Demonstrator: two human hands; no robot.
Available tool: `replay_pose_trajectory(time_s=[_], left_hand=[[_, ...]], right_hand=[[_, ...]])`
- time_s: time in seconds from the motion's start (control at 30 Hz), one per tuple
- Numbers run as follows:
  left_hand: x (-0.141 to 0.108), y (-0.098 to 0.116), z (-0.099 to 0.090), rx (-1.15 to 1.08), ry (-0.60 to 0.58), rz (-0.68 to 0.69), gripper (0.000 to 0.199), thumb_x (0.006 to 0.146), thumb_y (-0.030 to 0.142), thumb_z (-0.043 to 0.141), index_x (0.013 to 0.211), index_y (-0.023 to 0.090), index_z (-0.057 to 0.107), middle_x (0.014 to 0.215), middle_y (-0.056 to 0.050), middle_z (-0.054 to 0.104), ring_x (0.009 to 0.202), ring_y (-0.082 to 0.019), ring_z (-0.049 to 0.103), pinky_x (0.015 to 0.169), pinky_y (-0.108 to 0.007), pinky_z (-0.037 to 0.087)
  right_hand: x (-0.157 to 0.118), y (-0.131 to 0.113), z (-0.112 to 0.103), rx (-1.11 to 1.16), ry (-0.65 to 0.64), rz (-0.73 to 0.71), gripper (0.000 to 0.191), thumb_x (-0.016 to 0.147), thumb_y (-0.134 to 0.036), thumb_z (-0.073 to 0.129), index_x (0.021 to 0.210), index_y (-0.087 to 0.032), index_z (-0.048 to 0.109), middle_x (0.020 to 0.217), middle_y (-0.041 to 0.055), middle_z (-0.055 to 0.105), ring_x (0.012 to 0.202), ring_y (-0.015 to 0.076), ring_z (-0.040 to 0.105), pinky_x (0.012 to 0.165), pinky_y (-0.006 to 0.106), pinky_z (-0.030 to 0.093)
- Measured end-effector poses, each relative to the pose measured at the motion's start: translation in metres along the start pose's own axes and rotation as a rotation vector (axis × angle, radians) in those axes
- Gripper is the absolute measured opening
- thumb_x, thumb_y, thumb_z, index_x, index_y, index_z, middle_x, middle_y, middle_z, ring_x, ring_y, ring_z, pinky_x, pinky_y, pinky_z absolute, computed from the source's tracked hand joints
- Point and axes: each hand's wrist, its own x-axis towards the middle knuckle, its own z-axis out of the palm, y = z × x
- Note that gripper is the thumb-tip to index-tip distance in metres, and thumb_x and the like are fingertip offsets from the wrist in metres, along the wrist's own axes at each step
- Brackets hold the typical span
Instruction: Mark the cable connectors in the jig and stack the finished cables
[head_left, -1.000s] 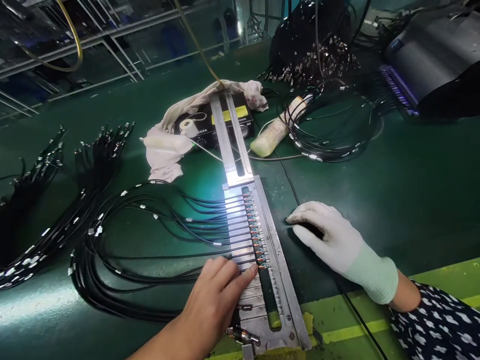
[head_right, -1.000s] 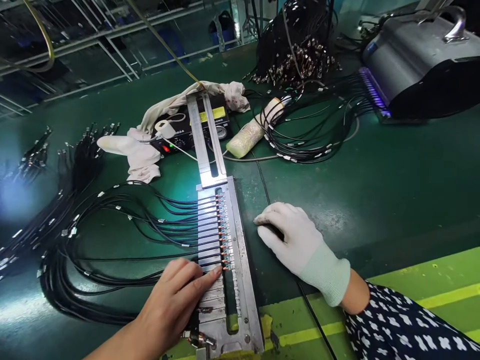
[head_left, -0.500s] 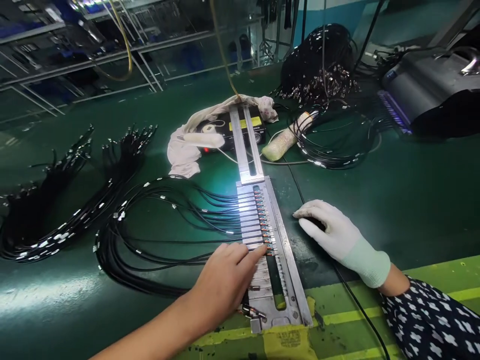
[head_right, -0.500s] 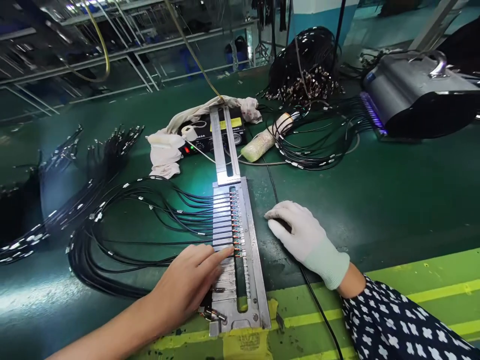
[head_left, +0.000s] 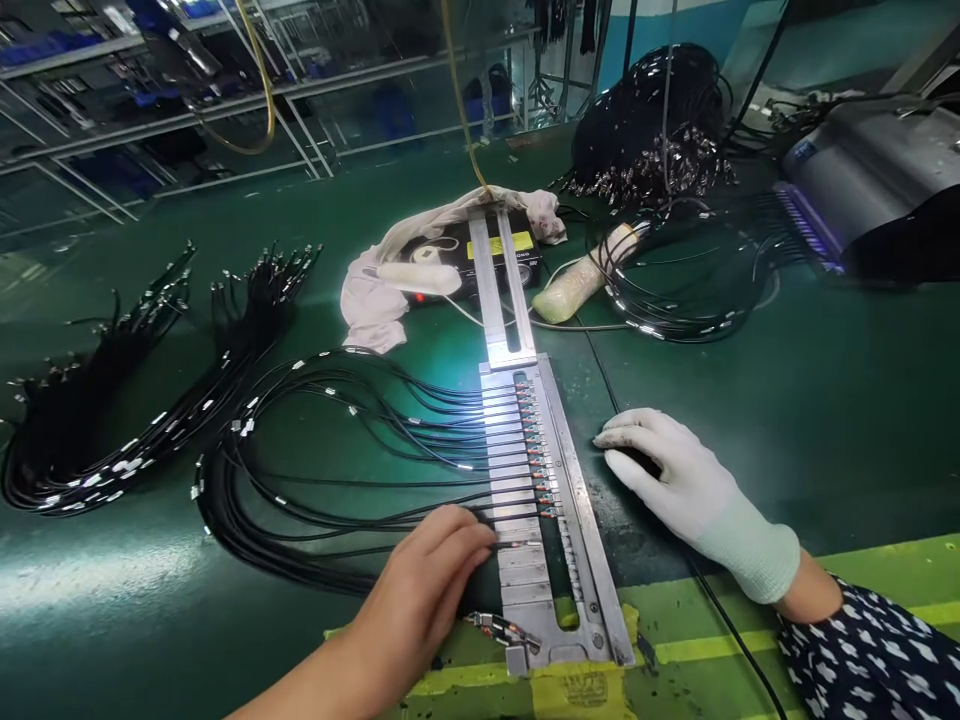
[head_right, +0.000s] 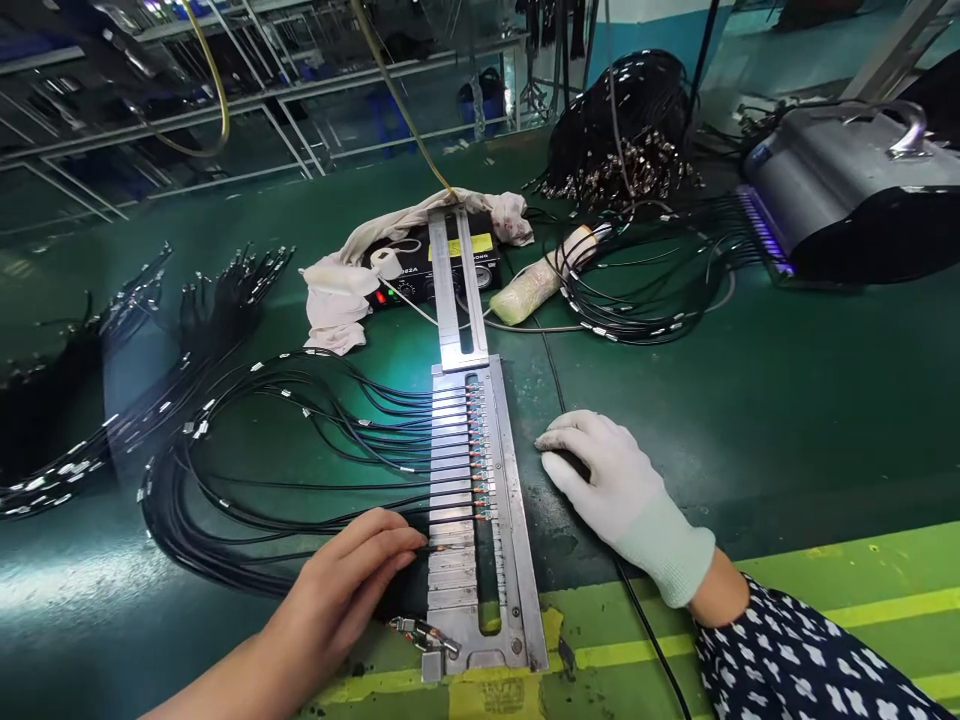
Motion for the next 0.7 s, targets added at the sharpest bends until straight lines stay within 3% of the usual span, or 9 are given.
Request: replay_pose_trajectory(time_s=[0.17,0.37,0.7], left_hand=[[0.017,0.005,0.008,0.036,-0.152,0.058,0.039,0.097,0.008,0.039,0.133,0.021,0.047,0.095,-0.006,0.056,0.084,-0.017,0.053,0.071,-0.027,0.046],[0.033,0.015,-0.003,0.06,-0.232,-0.034,0.029,0.098,0.011,0.038,0.118,0.022,0.056,0.095,-0.005,0.057,0.084,-0.017,0.054,0.068,-0.025,0.045],[0.044,0.017,-0.005,-0.01,-0.234,-0.089,0.027,0.1,0.014,0.036,0.114,0.023,0.057,0.094,-0.003,0.059,0.082,-0.013,0.058,0.07,-0.02,0.046]], right_hand=[[0.001,0.0,-0.002,0.019,-0.008,0.015,0.015,0.097,-0.027,0.048,0.1,-0.025,0.063,0.11,0.0049,0.061,0.105,0.0246,0.056,0.091,0.045,0.045],[0.003,0.004,-0.003,0.006,-0.023,-0.005,0.015,0.096,-0.028,0.049,0.1,-0.026,0.064,0.108,0.0035,0.062,0.102,0.0241,0.058,0.089,0.043,0.046],[0.01,-0.004,-0.009,0.046,-0.025,0.012,0.013,0.093,-0.02,0.053,0.095,-0.024,0.065,0.102,0.0037,0.063,0.097,0.0232,0.058,0.086,0.042,0.044]])
